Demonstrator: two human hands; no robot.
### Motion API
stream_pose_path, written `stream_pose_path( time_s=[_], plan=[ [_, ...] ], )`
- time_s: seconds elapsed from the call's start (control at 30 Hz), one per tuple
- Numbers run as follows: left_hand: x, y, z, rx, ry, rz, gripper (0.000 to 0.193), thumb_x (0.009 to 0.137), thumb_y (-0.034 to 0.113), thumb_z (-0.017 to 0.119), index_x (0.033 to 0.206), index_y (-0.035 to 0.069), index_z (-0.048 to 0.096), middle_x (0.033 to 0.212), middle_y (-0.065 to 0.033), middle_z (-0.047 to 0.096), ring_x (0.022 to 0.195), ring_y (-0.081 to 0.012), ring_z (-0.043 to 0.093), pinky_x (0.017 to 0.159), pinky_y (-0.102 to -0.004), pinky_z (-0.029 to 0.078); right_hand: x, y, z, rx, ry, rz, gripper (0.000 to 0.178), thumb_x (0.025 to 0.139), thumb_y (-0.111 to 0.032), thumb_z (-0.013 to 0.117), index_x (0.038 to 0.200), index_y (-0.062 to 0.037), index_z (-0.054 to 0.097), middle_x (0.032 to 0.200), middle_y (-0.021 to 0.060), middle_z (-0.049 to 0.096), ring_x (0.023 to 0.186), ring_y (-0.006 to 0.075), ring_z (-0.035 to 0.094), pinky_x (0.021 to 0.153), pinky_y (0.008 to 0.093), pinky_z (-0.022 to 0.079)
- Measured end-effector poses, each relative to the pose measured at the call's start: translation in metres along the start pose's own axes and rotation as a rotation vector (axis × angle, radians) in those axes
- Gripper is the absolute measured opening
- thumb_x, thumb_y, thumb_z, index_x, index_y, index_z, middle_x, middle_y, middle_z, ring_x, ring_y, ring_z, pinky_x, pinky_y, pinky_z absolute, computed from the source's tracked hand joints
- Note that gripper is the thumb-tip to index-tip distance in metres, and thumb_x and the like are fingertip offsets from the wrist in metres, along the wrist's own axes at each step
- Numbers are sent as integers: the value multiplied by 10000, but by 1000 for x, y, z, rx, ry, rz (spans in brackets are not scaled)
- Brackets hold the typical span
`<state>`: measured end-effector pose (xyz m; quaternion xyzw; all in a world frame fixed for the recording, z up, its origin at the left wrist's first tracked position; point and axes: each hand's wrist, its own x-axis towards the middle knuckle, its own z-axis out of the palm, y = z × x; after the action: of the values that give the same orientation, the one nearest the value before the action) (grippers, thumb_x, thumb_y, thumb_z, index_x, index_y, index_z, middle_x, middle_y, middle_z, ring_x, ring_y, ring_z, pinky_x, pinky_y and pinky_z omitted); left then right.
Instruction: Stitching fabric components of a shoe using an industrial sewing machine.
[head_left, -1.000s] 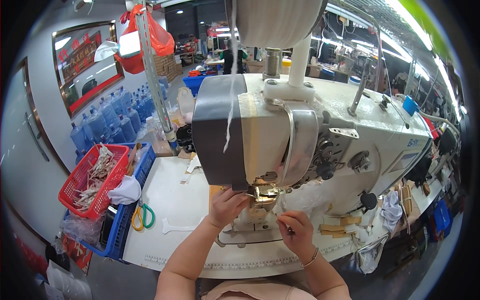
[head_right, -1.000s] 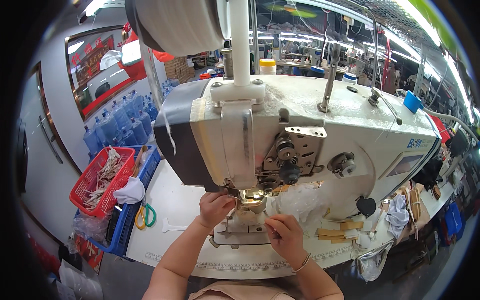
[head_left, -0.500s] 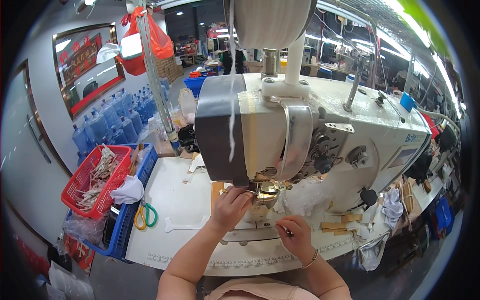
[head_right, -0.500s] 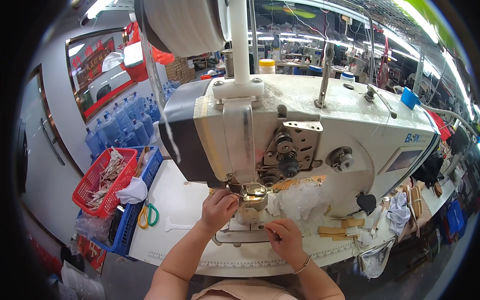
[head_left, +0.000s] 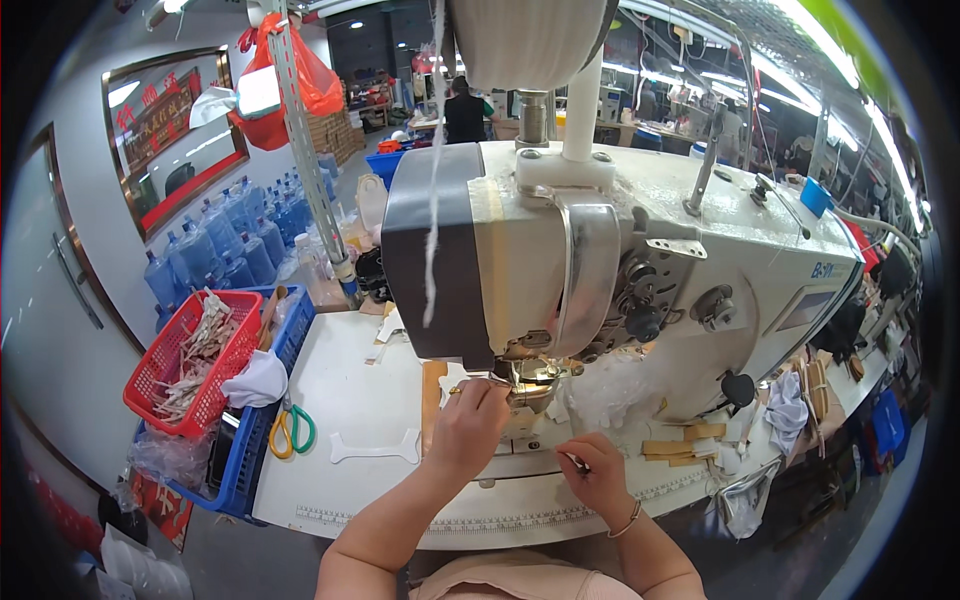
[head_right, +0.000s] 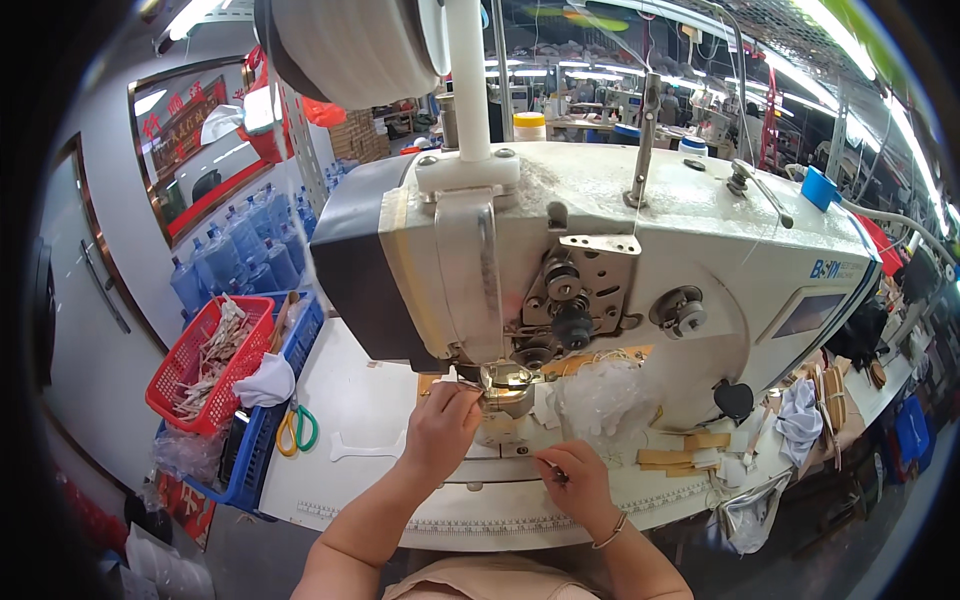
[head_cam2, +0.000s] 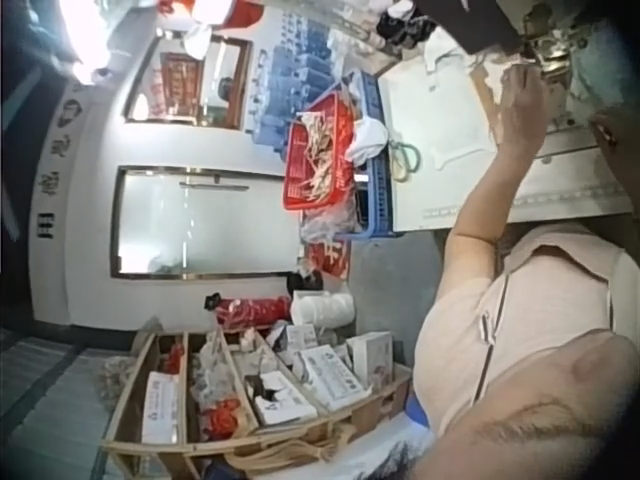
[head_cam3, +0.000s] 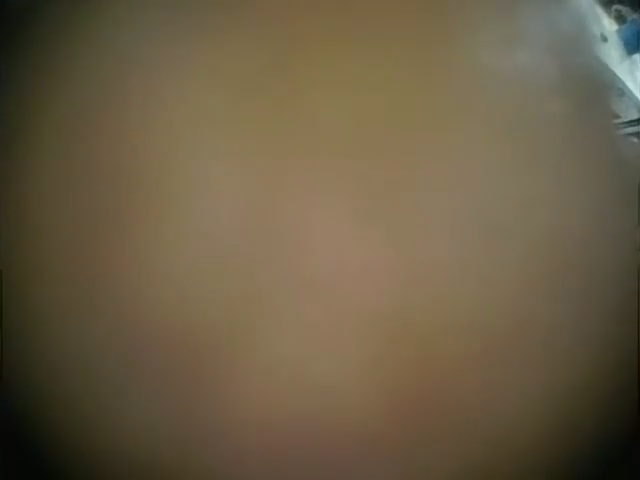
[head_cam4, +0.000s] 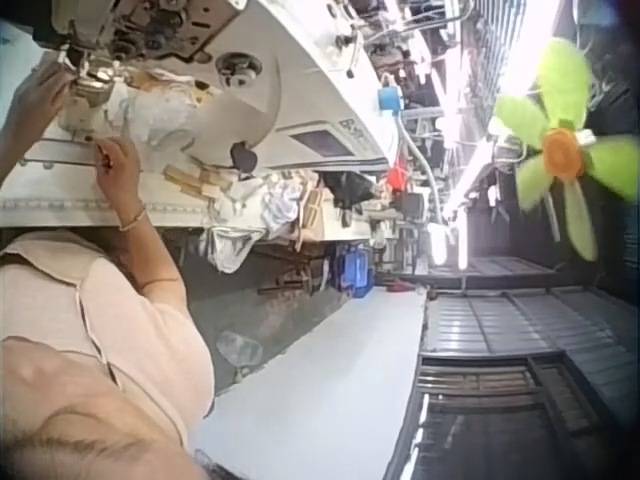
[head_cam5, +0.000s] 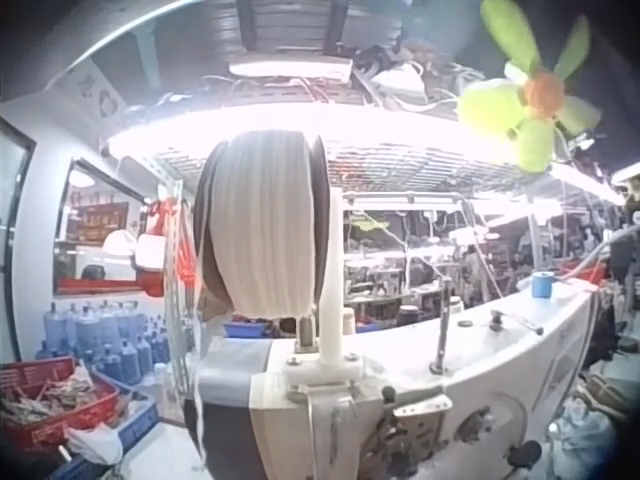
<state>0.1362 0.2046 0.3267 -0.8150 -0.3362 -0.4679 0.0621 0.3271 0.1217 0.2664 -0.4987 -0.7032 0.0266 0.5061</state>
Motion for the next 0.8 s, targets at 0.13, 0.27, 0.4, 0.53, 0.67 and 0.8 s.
stream_pose_path(
  time_s=[0.13,0.27,0.4,0.53,0.67,0.8],
  plan=[
    [3,-10,1,-279,86,-160,89,761,39,623,849,23,622,826,-118,602,778,-280,601,633,-318,499,4,3,-3,28,19,12,117,743,-31,698,844,-73,656,762,61,605,597,156,554,501,253,436],
    [29,-45,-2,-622,-240,-569,178,798,67,629,972,32,608,864,-87,628,753,-185,615,663,-296,494,43,-4,5,162,129,165,104,833,-60,636,936,-71,639,696,16,567,575,59,476,507,200,388],
    [52,-38,-24,-918,-548,-929,196,787,73,651,972,27,606,877,-47,614,792,-122,598,676,-259,495,69,-5,-1,915,195,540,146,906,-111,549,994,-10,607,766,18,595,554,47,424,483,191,322],
    [36,-42,-21,-1046,-491,-878,234,736,71,711,942,19,615,854,-23,609,763,-100,586,647,-244,481,68,-37,-7,1159,130,417,190,909,-75,542,1051,30,610,838,35,639,588,39,391,504,181,310],
    [38,-44,-21,-1051,-508,-866,224,745,85,717,951,31,648,831,-16,617,757,-95,582,643,-245,474,55,-32,-6,945,20,461,157,900,-93,579,1007,9,629,890,30,655,689,25,468,590,158,368],
    [38,-45,-20,-1067,-499,-877,208,775,121,705,958,38,653,791,-9,610,713,-88,572,616,-240,468,46,-28,0,833,48,440,128,891,-84,579,970,-1,636,841,44,663,579,9,416,510,159,320]
  ],
)
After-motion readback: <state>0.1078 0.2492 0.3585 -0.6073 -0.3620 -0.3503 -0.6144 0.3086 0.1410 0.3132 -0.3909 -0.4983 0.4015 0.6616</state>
